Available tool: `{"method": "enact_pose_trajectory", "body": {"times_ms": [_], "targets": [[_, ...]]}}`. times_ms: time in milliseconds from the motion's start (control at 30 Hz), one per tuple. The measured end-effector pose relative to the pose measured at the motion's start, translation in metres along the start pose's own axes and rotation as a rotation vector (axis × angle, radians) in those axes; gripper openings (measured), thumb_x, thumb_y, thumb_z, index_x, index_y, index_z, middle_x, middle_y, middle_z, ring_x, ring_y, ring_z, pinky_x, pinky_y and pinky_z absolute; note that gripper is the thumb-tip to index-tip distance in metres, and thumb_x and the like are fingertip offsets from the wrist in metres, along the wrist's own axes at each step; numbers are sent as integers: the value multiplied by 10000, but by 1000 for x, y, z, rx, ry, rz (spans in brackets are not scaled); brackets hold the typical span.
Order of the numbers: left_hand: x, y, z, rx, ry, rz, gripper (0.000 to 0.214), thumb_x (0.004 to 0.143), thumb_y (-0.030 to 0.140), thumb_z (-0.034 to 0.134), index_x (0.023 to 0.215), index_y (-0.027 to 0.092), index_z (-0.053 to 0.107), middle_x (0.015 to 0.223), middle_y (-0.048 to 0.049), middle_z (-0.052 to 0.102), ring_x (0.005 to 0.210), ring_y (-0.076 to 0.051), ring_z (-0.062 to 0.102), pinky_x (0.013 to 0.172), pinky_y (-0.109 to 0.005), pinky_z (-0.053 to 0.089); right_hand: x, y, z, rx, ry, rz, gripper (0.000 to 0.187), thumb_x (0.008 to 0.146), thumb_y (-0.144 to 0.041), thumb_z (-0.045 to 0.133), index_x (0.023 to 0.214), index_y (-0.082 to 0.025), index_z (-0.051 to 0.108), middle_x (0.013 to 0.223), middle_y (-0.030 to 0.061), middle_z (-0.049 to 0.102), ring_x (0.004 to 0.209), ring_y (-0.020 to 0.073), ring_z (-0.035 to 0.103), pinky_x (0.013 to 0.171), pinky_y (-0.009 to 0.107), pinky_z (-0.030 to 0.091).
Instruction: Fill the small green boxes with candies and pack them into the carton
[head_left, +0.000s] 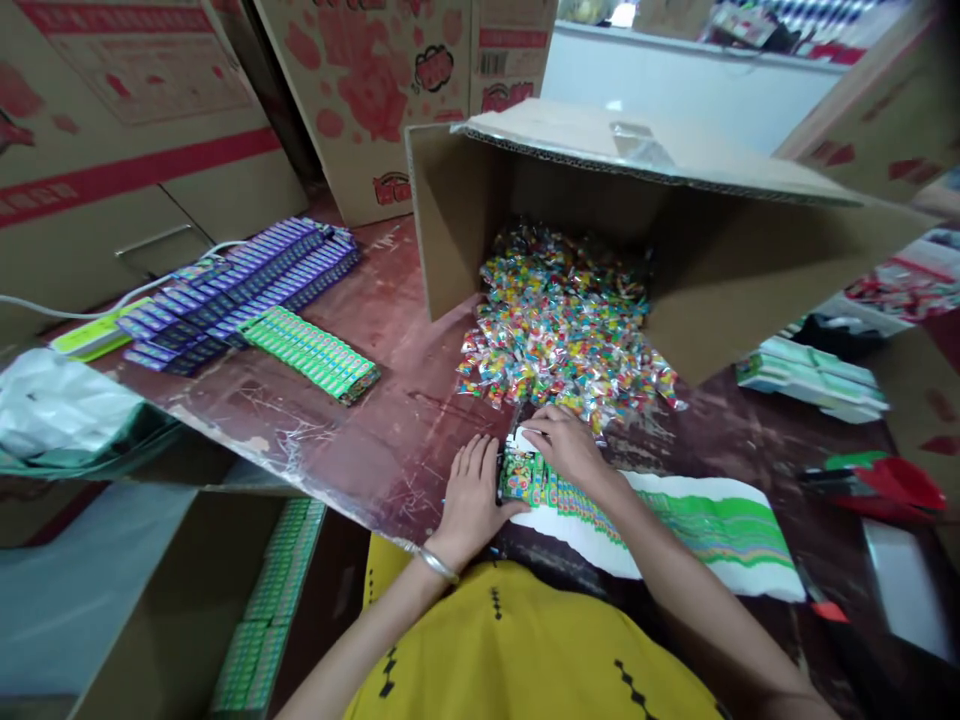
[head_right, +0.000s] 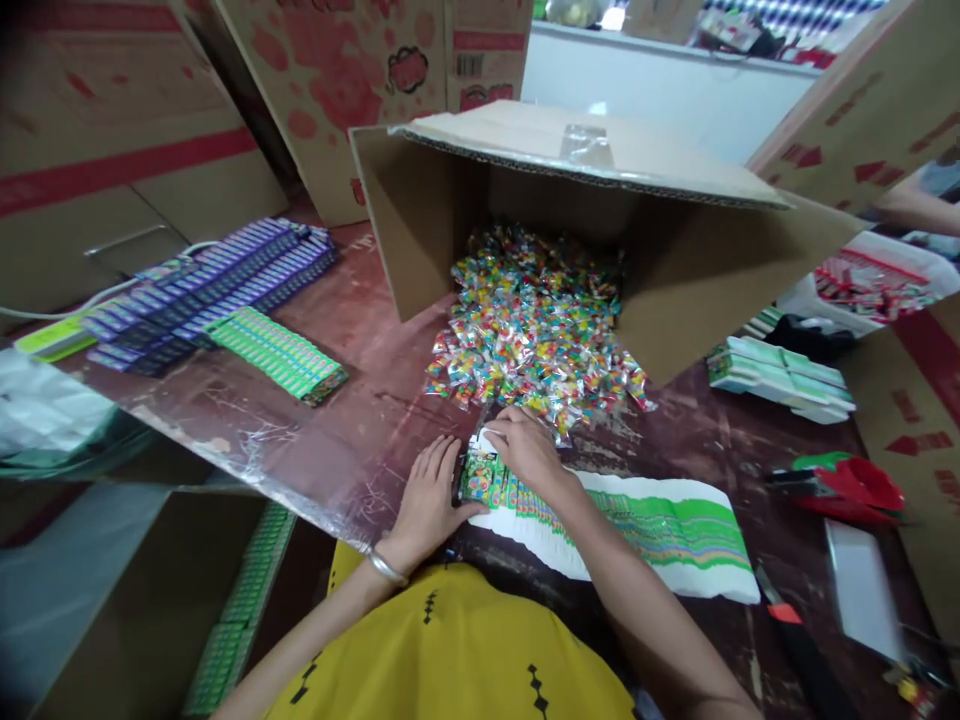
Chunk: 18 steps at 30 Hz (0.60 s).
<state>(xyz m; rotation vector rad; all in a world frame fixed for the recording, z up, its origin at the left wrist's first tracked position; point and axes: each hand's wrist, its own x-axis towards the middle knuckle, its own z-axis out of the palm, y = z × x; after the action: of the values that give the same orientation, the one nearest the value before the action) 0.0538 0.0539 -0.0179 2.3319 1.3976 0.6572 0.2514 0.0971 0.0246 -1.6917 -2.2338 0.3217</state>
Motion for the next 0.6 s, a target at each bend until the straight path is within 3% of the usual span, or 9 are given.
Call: {"method": "enact_pose_trajectory", "body": {"times_ms": [167, 367, 500, 600], "targets": [[-2, 0, 2, -19, 16, -2, 927, 680, 584, 712, 1395, 113, 356, 1408, -206, 446, 1351, -368, 363, 1110, -549, 295, -8, -8, -3, -47, -35, -56, 190, 907, -301, 569, 1027, -264, 712, 1050, 52, 627, 1007, 232, 519, 896, 358, 428], [-3, -2, 6, -47, 35, -12, 968, 657, 564, 742, 1415, 128, 327, 1418, -204, 433, 1356, -367, 355, 1112, -544, 288, -15, -15, -2, -67, -31, -22, 248, 847, -297, 652, 1080, -213, 673, 1079, 84, 627, 1038, 269, 510, 927, 397, 423], [-4, 2, -2, -139, 40, -27, 910, 645, 533, 768, 1375, 141, 391, 1402, -193, 455, 1342, -364, 368, 1113, -546, 268, -16, -12, -10, 109, 23, -37, 125, 892, -238, 581, 963, -217, 682, 1036, 64, 659, 1020, 248, 543, 926, 388, 415], [1, 8, -26, -353, 22, -89, 576, 750, 480, 705, 1213, 180, 538, 1311, -135, 540, 1251, -301, 469, 1069, -469, 337, -16, -13, -23, 406, 29, 61, 166, 936, -273, 508, 890, -213, 655, 878, 24, 677, 820, 189, 606, 774, 318, 459]]}}
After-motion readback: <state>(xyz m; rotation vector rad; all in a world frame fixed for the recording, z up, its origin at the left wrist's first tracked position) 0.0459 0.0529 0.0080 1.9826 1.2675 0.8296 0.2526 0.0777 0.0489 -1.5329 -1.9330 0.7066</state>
